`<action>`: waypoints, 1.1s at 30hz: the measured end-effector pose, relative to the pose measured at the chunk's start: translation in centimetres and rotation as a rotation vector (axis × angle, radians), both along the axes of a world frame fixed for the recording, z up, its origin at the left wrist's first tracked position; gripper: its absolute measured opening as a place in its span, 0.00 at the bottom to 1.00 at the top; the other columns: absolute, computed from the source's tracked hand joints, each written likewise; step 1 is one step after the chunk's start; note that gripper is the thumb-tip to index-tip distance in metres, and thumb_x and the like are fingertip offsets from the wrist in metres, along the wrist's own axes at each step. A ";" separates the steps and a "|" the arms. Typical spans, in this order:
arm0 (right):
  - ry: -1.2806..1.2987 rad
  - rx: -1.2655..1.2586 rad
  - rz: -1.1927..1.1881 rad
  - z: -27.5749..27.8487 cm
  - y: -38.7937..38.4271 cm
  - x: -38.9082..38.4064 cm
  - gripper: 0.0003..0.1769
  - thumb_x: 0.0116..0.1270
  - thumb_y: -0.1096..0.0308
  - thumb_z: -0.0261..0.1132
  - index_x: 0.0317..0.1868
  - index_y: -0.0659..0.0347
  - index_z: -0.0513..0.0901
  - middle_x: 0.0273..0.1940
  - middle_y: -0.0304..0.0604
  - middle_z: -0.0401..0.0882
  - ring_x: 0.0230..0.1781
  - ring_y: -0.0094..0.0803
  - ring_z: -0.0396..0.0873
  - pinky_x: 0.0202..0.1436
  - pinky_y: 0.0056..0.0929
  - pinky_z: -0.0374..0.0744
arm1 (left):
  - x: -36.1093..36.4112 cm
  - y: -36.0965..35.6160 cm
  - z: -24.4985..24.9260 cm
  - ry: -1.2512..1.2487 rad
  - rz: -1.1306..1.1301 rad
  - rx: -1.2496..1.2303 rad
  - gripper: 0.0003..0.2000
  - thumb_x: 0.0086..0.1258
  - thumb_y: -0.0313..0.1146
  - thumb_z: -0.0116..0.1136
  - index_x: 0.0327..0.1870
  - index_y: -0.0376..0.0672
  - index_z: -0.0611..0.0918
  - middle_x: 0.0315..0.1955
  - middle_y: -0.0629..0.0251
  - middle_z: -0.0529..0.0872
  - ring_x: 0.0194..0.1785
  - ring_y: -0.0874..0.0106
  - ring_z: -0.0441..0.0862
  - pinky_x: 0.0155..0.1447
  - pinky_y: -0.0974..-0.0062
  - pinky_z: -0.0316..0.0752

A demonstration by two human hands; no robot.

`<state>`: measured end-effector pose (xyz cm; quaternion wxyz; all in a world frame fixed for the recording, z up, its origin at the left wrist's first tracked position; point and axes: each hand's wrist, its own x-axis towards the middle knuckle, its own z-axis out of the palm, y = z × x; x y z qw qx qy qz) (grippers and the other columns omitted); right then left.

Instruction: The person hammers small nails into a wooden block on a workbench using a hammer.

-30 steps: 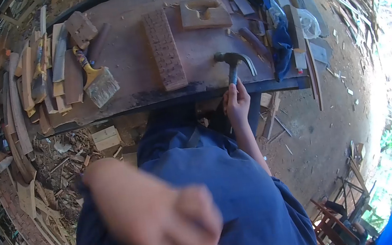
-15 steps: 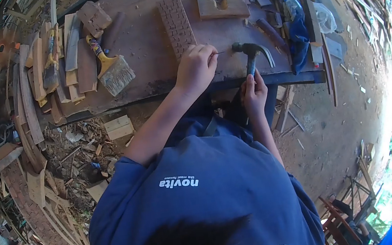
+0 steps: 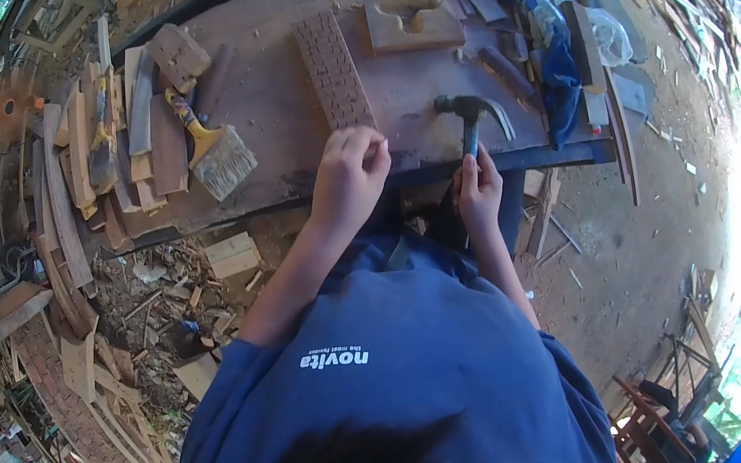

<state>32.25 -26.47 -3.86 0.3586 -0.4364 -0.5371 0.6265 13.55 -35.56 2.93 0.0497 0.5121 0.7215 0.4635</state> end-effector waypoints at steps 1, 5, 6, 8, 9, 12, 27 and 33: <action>-0.002 -0.006 -0.008 0.0 0.0 0.0 0.23 0.80 0.65 0.54 0.71 0.63 0.69 0.20 0.28 0.67 0.16 0.13 0.63 0.17 0.16 0.63 | 0.3 -0.4 -0.1 -0.040 -0.013 -0.073 0.04 0.65 0.25 0.61 0.34 0.38 0.78 0.32 0.55 0.82 0.41 0.54 0.81 0.48 0.59 0.76; 0.053 -0.083 -0.028 0.9 -0.5 -0.2 0.18 0.80 0.65 0.55 0.65 0.62 0.71 0.20 0.30 0.66 0.13 0.15 0.63 0.14 0.17 0.62 | 1.7 -1.3 -1.0 -0.033 -0.064 -0.131 0.04 0.66 0.26 0.61 0.33 0.38 0.77 0.32 0.53 0.81 0.40 0.53 0.80 0.46 0.59 0.76; 0.080 -0.168 -0.029 1.7 -0.8 -0.5 0.15 0.79 0.65 0.56 0.61 0.60 0.72 0.21 0.30 0.65 0.12 0.15 0.63 0.13 0.17 0.62 | 2.0 -1.4 -1.7 -0.011 -0.073 -0.124 0.04 0.66 0.26 0.61 0.33 0.37 0.78 0.32 0.53 0.81 0.40 0.53 0.80 0.46 0.60 0.76; 0.117 -0.219 -0.003 3.6 -1.3 -1.2 0.13 0.77 0.67 0.58 0.58 0.59 0.71 0.21 0.30 0.65 0.12 0.15 0.62 0.13 0.17 0.61 | 2.9 -1.6 -1.4 -0.049 -0.124 -0.166 0.04 0.65 0.27 0.62 0.34 0.39 0.78 0.32 0.54 0.81 0.42 0.53 0.80 0.47 0.59 0.77; 0.132 -0.289 -0.018 4.1 -1.6 -1.3 0.13 0.76 0.68 0.61 0.56 0.58 0.71 0.21 0.30 0.65 0.12 0.15 0.62 0.13 0.18 0.60 | 3.4 -1.6 -1.3 -0.053 -0.135 -0.173 0.05 0.65 0.27 0.62 0.34 0.39 0.78 0.32 0.54 0.81 0.42 0.54 0.80 0.47 0.59 0.77; 0.105 -0.306 -0.025 3.8 -1.4 -1.4 0.16 0.73 0.71 0.64 0.57 0.58 0.70 0.22 0.30 0.66 0.13 0.15 0.62 0.13 0.17 0.59 | 4.4 -1.2 -1.8 -0.049 -0.172 -0.168 0.05 0.65 0.28 0.62 0.35 0.39 0.78 0.32 0.54 0.81 0.42 0.54 0.81 0.47 0.60 0.77; 0.052 -0.272 -0.039 2.2 -0.8 -1.1 0.14 0.75 0.67 0.62 0.56 0.58 0.70 0.29 0.33 0.73 0.18 0.16 0.69 0.16 0.17 0.65 | 6.3 1.3 -4.0 -0.467 -0.240 -0.067 0.04 0.73 0.26 0.55 0.42 0.37 0.74 0.34 0.52 0.82 0.39 0.55 0.84 0.43 0.63 0.78; 0.055 -0.141 -0.041 -0.6 -0.5 -1.2 0.12 0.75 0.69 0.61 0.55 0.56 0.69 0.24 0.32 0.71 0.14 0.17 0.68 0.13 0.18 0.66 | 6.0 1.1 -4.8 -0.520 -0.129 0.043 0.03 0.74 0.24 0.56 0.43 0.38 0.74 0.31 0.54 0.84 0.36 0.60 0.86 0.40 0.68 0.78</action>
